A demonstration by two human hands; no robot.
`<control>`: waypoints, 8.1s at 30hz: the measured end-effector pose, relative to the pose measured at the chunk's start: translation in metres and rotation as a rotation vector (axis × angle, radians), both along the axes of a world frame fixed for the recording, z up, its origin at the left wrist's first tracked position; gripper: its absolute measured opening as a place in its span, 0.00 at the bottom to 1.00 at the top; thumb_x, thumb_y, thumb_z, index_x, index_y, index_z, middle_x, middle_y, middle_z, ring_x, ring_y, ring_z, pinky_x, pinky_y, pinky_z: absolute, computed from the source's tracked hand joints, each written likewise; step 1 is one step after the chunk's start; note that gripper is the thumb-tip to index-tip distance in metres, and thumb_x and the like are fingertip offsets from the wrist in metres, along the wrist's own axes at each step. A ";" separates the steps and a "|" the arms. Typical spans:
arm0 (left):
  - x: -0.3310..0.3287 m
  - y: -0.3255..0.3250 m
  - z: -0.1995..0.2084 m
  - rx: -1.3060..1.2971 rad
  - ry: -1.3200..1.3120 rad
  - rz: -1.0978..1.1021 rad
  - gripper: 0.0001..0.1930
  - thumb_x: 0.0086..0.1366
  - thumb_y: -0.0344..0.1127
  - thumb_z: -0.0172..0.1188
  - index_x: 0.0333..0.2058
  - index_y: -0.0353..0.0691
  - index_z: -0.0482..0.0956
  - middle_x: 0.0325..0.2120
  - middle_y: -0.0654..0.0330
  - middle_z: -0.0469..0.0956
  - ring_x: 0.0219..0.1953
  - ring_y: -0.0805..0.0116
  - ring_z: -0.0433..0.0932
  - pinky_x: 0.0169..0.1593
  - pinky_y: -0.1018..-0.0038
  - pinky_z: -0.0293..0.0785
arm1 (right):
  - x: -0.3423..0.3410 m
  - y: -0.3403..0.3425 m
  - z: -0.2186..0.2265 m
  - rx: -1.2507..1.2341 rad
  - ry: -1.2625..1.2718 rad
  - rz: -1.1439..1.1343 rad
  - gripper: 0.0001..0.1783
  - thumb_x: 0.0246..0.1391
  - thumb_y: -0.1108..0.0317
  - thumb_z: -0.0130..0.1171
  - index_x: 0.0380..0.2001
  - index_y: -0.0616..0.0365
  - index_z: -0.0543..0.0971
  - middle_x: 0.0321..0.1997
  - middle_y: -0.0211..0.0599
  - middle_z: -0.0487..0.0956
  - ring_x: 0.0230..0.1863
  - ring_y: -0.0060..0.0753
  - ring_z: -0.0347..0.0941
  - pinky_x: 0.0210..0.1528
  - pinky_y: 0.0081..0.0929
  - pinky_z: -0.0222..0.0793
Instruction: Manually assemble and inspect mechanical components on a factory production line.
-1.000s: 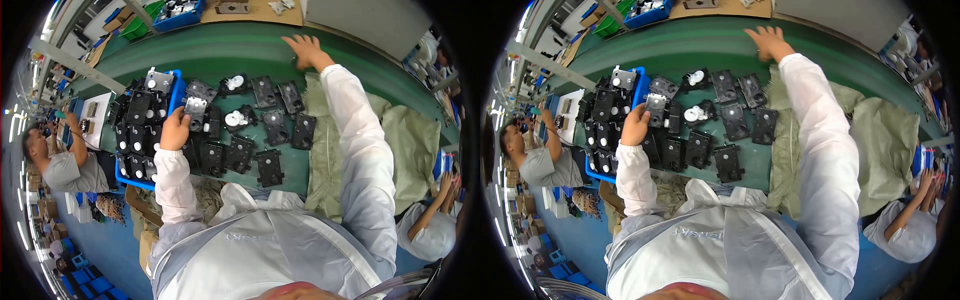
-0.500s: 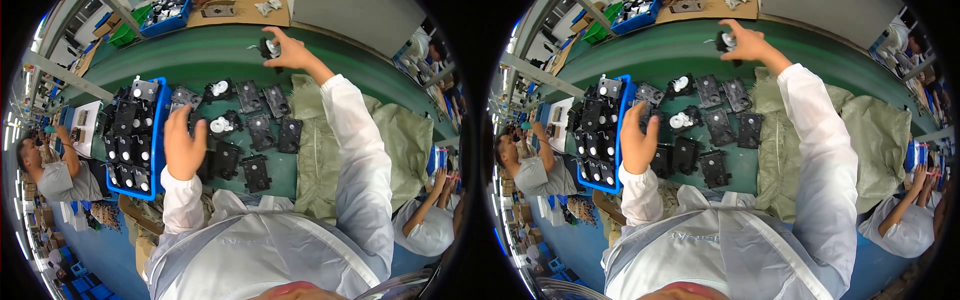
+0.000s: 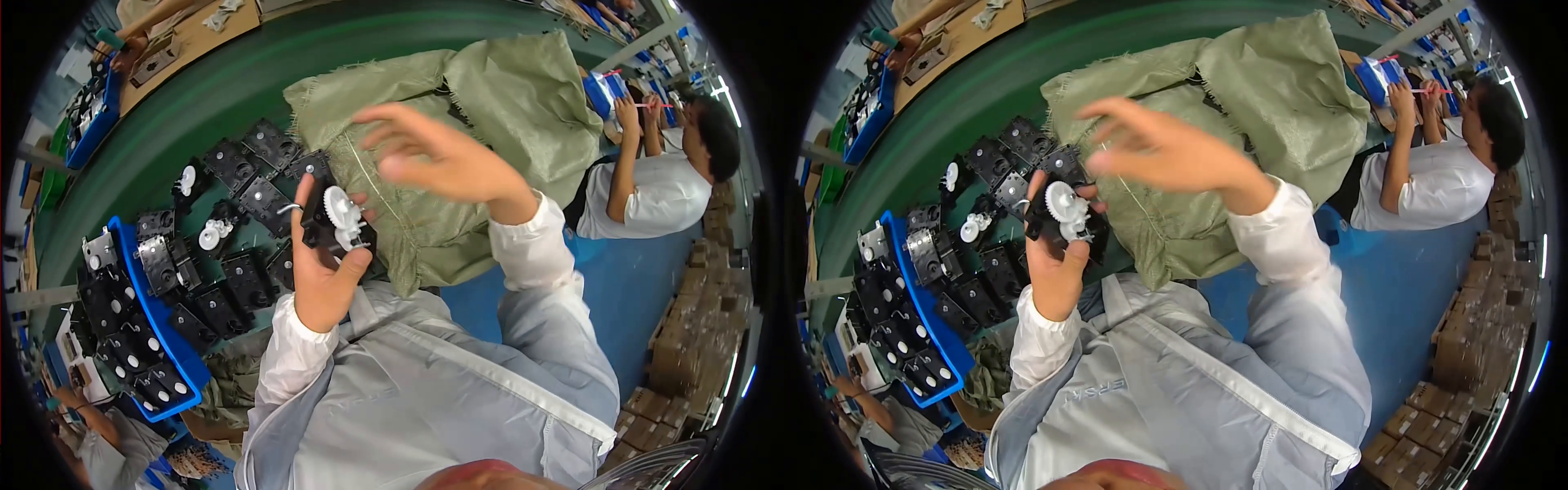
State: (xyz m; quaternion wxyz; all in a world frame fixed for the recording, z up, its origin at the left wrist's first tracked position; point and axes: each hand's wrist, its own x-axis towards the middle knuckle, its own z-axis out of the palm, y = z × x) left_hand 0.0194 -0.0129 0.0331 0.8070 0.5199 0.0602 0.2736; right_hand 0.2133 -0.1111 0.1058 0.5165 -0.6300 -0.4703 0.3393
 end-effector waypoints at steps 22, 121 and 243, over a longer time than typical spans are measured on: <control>-0.015 -0.001 -0.005 -0.008 0.109 0.078 0.37 0.70 0.48 0.52 0.69 0.37 0.46 0.48 0.45 0.74 0.45 0.56 0.76 0.53 0.65 0.71 | 0.133 -0.044 -0.092 -0.881 -1.132 -0.455 0.27 0.53 0.58 0.60 0.53 0.62 0.74 0.70 0.50 0.55 0.64 0.57 0.57 0.60 0.42 0.63; -0.038 0.013 0.029 1.090 0.339 0.737 0.22 0.47 0.27 0.66 0.43 0.29 0.74 0.28 0.50 0.78 0.22 0.56 0.75 0.25 0.70 0.71 | -0.099 0.093 -0.051 0.436 0.337 -0.208 0.20 0.60 0.53 0.41 0.35 0.60 0.73 0.31 0.41 0.75 0.33 0.27 0.67 0.38 0.21 0.63; 0.000 0.038 -0.020 -0.251 -0.135 0.237 0.29 0.63 0.32 0.53 0.63 0.40 0.60 0.58 0.40 0.68 0.57 0.49 0.72 0.61 0.60 0.67 | 0.123 -0.032 -0.066 -0.230 -0.266 -0.369 0.29 0.45 0.81 0.52 0.54 0.54 0.74 0.51 0.36 0.77 0.33 0.33 0.75 0.39 0.25 0.72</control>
